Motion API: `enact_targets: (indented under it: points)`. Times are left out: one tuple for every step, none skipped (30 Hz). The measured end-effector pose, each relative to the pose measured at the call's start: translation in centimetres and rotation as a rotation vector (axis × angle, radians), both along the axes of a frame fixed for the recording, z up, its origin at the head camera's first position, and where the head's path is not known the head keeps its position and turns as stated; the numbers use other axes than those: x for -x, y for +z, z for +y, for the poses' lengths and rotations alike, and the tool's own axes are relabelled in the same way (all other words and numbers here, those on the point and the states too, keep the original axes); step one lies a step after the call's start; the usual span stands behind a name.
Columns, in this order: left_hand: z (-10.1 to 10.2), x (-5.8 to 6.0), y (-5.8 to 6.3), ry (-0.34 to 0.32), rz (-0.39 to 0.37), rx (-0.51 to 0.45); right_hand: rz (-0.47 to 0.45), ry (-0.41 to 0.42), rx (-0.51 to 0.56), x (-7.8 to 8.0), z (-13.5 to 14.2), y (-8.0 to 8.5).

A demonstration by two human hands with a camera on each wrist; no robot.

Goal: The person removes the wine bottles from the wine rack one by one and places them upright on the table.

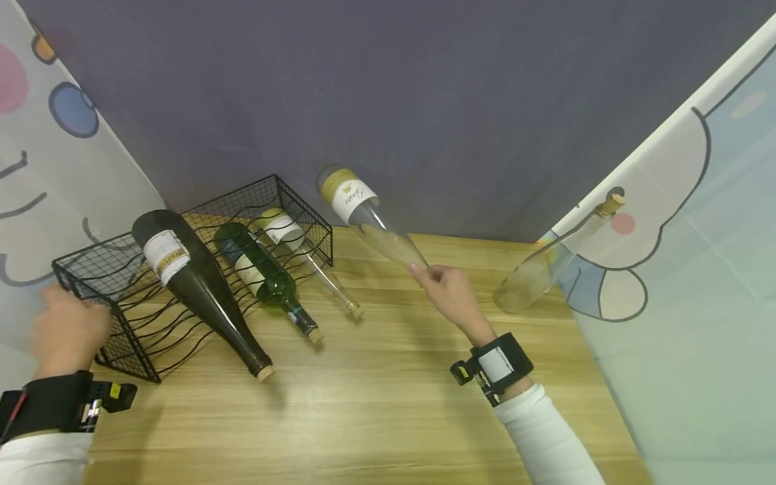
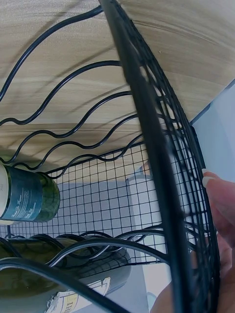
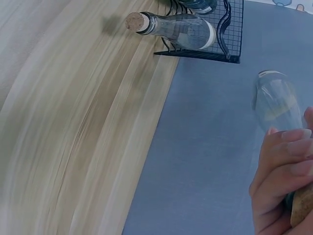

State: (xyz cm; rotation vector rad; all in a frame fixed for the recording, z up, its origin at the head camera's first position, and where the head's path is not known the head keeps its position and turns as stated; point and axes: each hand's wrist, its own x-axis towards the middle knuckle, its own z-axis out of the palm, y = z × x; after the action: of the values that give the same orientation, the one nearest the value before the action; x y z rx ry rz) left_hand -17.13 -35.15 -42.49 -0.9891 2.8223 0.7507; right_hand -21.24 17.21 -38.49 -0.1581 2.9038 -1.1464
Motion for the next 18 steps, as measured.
enact_targets:
  points:
    - [0.0,0.0,0.0,0.000,0.000,-0.002,-0.004,-0.002,0.004,0.0,0.1,-0.1]
    - [0.0,0.0,0.0,-0.002,0.001,-0.002,-0.008,-0.004,0.011,0.0,0.2,-0.1]
    - [0.0,0.0,0.0,-0.004,0.003,0.000,-0.010,-0.006,0.012,0.0,0.3,-0.2]
    - [0.0,0.0,0.0,-0.004,0.007,-0.001,-0.013,-0.009,0.016,-0.1,0.3,-0.2]
    - [0.0,0.0,0.0,-0.004,0.010,-0.003,-0.015,-0.012,0.017,-0.1,0.4,-0.2]
    - [0.0,0.0,0.0,-0.006,0.011,-0.003,-0.017,-0.014,0.018,-0.1,0.5,-0.2]
    - [-0.1,0.0,0.0,-0.008,0.013,-0.004,-0.019,-0.016,0.016,-0.1,0.6,-0.3]
    - [-0.1,0.0,0.0,-0.009,0.017,-0.001,-0.019,-0.017,0.013,-0.1,0.7,-0.3]
    - [-0.1,-0.1,0.0,-0.010,0.020,-0.002,-0.022,-0.018,0.010,-0.1,0.8,-0.4]
    - [-0.1,-0.1,0.0,-0.011,0.022,-0.006,-0.023,-0.019,0.012,-0.1,0.8,-0.4]
    - [-0.1,-0.1,0.0,-0.013,0.022,-0.007,-0.026,-0.021,0.012,-0.1,0.9,-0.4]
    - [-0.1,-0.2,0.0,-0.016,0.022,-0.007,-0.030,-0.023,0.011,-0.1,1.0,-0.4]
    - [-0.1,-0.2,0.0,-0.017,0.024,-0.008,-0.036,-0.027,0.013,-0.2,1.1,-0.4]
    - [-0.1,-0.2,0.0,-0.018,0.023,-0.011,-0.043,-0.033,0.017,-0.2,1.1,-0.4]
    - [-0.1,-0.2,0.0,-0.018,0.021,-0.012,-0.053,-0.040,0.019,-0.2,1.2,-0.4]
    - [-0.2,-0.3,0.0,-0.019,0.019,-0.012,-0.062,-0.048,0.021,-0.2,1.3,-0.5]
    - [-0.2,-0.3,0.0,-0.020,0.018,-0.013,-0.071,-0.055,0.023,-0.2,1.4,-0.5]
    - [-0.2,-0.3,0.1,-0.021,0.016,-0.015,-0.080,-0.060,0.023,-0.2,1.5,-0.6]
